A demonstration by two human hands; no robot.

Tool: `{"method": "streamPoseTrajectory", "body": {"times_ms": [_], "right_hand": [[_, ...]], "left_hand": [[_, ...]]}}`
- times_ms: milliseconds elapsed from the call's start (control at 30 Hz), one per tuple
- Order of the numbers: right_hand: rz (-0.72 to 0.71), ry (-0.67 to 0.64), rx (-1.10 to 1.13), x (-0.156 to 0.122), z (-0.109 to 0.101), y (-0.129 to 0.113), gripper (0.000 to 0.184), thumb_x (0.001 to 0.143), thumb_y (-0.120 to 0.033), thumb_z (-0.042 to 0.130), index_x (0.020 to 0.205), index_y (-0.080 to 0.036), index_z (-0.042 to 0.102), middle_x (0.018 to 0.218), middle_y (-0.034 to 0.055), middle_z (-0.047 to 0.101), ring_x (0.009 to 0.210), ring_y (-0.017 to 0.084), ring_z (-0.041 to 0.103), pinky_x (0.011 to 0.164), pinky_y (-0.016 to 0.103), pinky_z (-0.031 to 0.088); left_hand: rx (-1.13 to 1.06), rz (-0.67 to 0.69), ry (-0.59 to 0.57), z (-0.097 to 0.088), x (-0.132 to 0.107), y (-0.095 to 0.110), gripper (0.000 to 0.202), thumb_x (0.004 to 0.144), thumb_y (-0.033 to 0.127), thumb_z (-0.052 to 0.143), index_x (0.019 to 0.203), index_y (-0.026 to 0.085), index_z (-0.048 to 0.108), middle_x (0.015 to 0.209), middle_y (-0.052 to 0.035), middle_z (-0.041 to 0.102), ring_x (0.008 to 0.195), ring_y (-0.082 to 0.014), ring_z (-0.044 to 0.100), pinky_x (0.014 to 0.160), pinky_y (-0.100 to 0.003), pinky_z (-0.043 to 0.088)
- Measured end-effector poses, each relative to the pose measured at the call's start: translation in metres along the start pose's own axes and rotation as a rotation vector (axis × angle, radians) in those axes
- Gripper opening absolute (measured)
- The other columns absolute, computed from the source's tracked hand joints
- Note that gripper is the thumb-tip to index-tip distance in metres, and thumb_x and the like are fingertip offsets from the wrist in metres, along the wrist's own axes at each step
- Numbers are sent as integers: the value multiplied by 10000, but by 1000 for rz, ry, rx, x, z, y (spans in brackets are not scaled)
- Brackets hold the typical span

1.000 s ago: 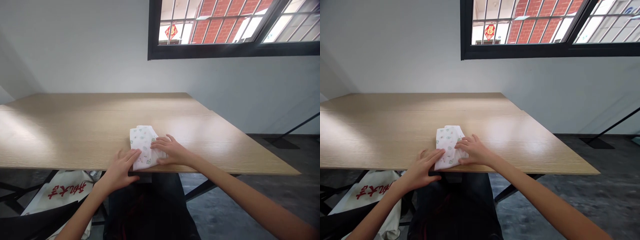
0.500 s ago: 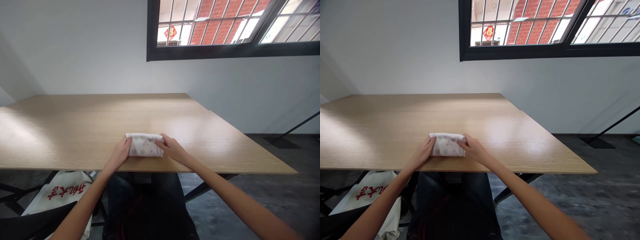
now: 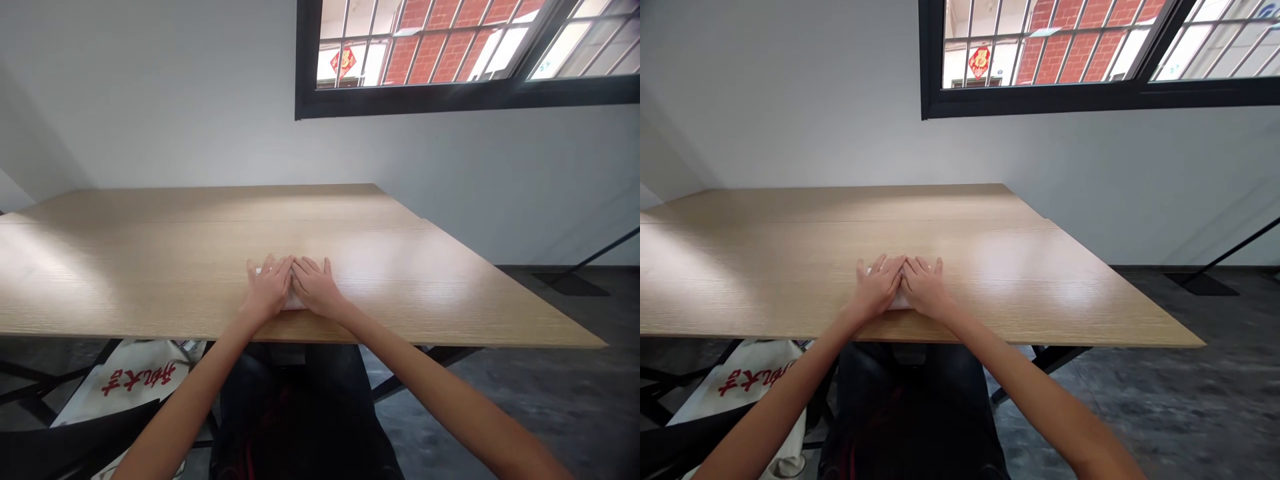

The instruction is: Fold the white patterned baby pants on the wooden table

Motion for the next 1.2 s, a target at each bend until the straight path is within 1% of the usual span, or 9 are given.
{"method": "streamPoseTrajectory", "body": {"times_ms": [133, 267, 433, 600, 733, 900, 1000, 1067, 1200], "right_hand": [[74, -161, 14, -16, 11, 36, 498, 959, -326, 216, 1412, -122, 239, 1424, 108, 307, 1289, 287, 264, 1002, 536, 272], [105, -14, 12, -56, 2, 65, 460, 934, -314, 270, 1289, -56, 409, 1304, 181, 443, 1201, 311, 376, 985, 501, 317], [159, 261, 221, -82, -15, 32, 321, 862, -335, 438, 1096, -124, 498, 1026, 134, 580, 965, 262, 521, 835, 407, 435], [199, 150, 69, -52, -15, 6, 277, 722, -150, 523, 993, -174, 572, 992, 86, 583, 933, 262, 503, 789, 390, 395], [232, 44, -14, -29, -10, 16, 349, 839, -129, 449, 1144, -253, 567, 1047, 70, 577, 942, 249, 495, 760, 359, 392], [131, -24, -22, -27, -8, 12, 396, 929, -196, 368, 1292, -321, 469, 1091, 77, 568, 938, 256, 502, 772, 384, 403], [81, 31, 96, -34, -14, 0, 389, 930, -209, 360, 1302, -247, 468, 1215, 91, 504, 1067, 250, 456, 887, 392, 383], [-16, 39, 154, -38, -17, -12, 396, 915, -302, 427, 1310, -285, 455, 1322, 72, 413, 1195, 266, 356, 982, 425, 310], [-178, -176, 189, -42, -11, -34, 755, 709, -526, 665, 1368, -393, 320, 1468, 46, 161, 1293, 379, 166, 992, 569, 231]], "left_hand": [[-20, -52, -92, 7, -13, -17, 447, 943, 337, 260, 1380, 265, 320, 1392, -41, 397, 1305, -345, 269, 980, -701, 115], [-4, -134, -83, 0, -37, -33, 444, 945, 339, 234, 1368, 260, 344, 1382, -43, 412, 1295, -363, 272, 957, -717, 136], [17, -137, 27, -10, -17, -32, 400, 935, 338, 286, 1294, 265, 448, 1355, -49, 448, 1306, -329, 256, 995, -674, 97], [-45, -83, -76, -12, 13, -22, 331, 923, 311, 351, 1211, 317, 514, 1235, -20, 564, 1221, -275, 395, 996, -620, 184], [5, -196, -33, -10, -31, -2, 361, 915, 307, 383, 1238, 186, 489, 1187, -117, 572, 1075, -276, 509, 963, -567, 268], [7, -344, 99, -5, -98, 18, 420, 930, 345, 332, 1288, 149, 432, 1252, -148, 520, 1181, -280, 439, 978, -527, 278], [-42, -415, 131, -5, -101, 5, 420, 947, 303, 252, 1294, 144, 427, 1281, -143, 501, 1224, -261, 407, 1008, -519, 265], [-14, -441, 98, -6, -93, -7, 415, 941, 308, 274, 1266, 134, 464, 1315, -159, 462, 1262, -292, 356, 1024, -562, 221], [29, -284, -73, -1, -79, -16, 375, 915, 275, 337, 1199, 131, 536, 1379, -215, 356, 1310, -348, 265, 1003, -656, 144]]}}
Point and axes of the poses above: each hand's wrist, its own x-axis towards the middle knuckle, its own z-axis out of the palm, y = z × x, the point moved 2 cm from there along x, towards the middle knuckle
